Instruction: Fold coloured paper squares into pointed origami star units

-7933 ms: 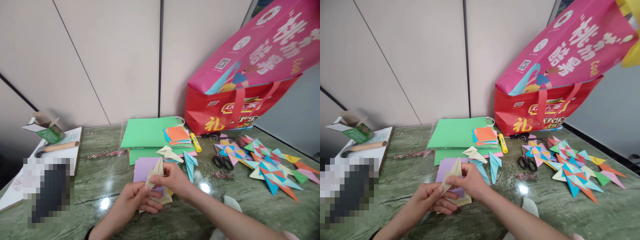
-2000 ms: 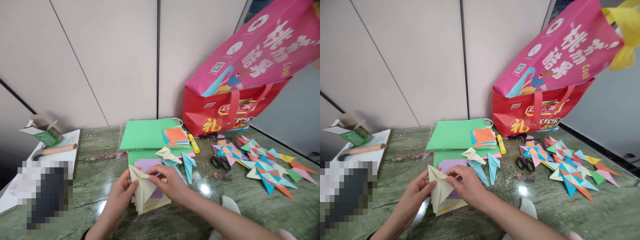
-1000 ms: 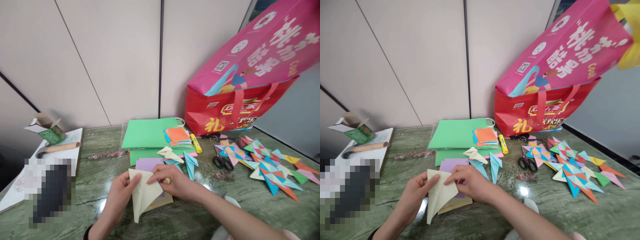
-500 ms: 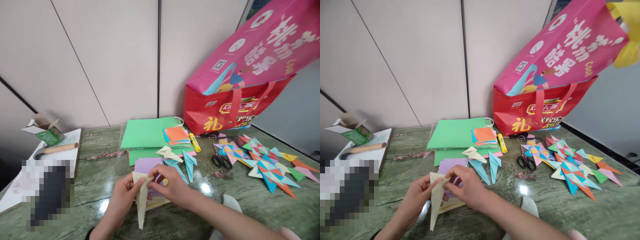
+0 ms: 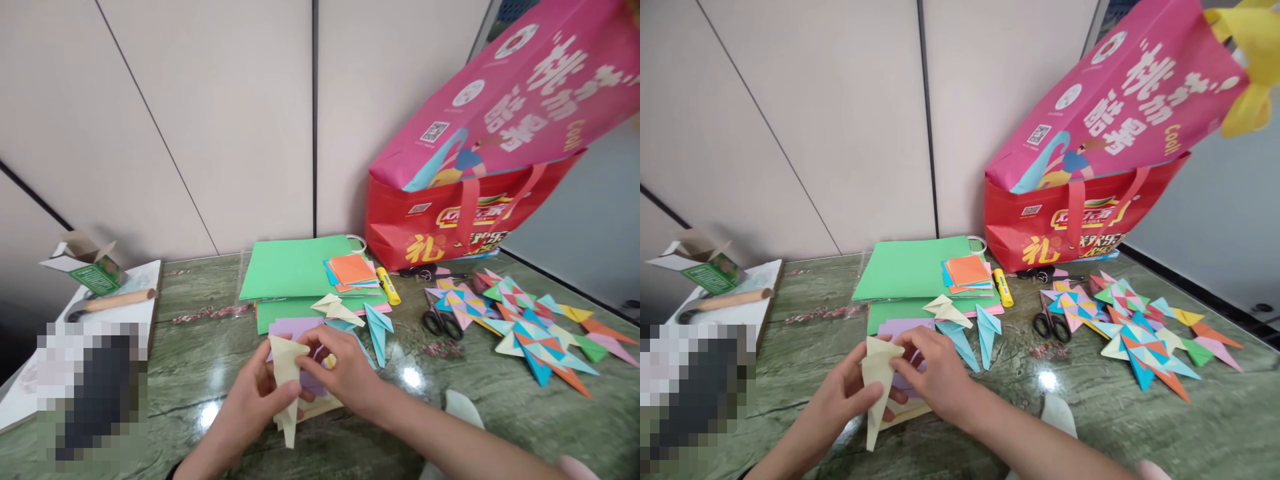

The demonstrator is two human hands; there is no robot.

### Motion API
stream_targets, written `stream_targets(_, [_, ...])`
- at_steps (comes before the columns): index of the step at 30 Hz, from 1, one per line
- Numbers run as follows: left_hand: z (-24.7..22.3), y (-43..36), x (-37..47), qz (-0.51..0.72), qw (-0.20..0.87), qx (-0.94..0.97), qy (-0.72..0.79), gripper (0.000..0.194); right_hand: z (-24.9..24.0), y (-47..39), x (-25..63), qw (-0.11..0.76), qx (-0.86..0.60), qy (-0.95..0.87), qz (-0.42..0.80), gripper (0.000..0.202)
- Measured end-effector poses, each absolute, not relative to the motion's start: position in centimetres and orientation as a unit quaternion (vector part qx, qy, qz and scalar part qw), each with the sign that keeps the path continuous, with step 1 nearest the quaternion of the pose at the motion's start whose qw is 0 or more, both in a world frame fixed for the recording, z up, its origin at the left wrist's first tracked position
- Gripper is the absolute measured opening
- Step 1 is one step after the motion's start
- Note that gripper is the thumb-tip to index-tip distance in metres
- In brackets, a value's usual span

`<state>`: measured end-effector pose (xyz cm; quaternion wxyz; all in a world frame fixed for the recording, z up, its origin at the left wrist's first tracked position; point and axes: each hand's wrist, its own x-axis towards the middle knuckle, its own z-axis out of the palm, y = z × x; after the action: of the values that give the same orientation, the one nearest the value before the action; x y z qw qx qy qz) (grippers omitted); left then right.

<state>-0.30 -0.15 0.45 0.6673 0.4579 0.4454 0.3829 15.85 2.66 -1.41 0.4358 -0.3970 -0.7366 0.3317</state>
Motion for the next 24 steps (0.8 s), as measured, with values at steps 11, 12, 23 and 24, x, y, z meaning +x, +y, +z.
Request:
stream_targets(11, [0.50, -0.37, -0.08, 0.371, 0.701, 0.405, 0.455, 0.043, -2.16, 2.60, 15.80, 0.497, -0.306, -0.768, 0.263, 0.020])
stream_targets(12, [0.48, -0.40, -0.08, 0.368, 0.705, 0.407, 0.449, 0.043, -2.21, 2.59, 15.80, 0.500, -0.299, -0.772, 0.255, 0.020])
stream_targets(23, [0.27, -0.52, -0.16, 0.383, 0.726, 0.383, 0.424, 0.056, -2.02, 2.55, 16.06, 0.475, -0.232, -0.839, 0.126, 0.027])
stream_targets(24, [0.27, -0.53, -0.19, 0.384, 0.725, 0.382, 0.425, 0.053, -1.85, 2.51, 16.08, 0.470, -0.229, -0.841, 0.140, 0.027])
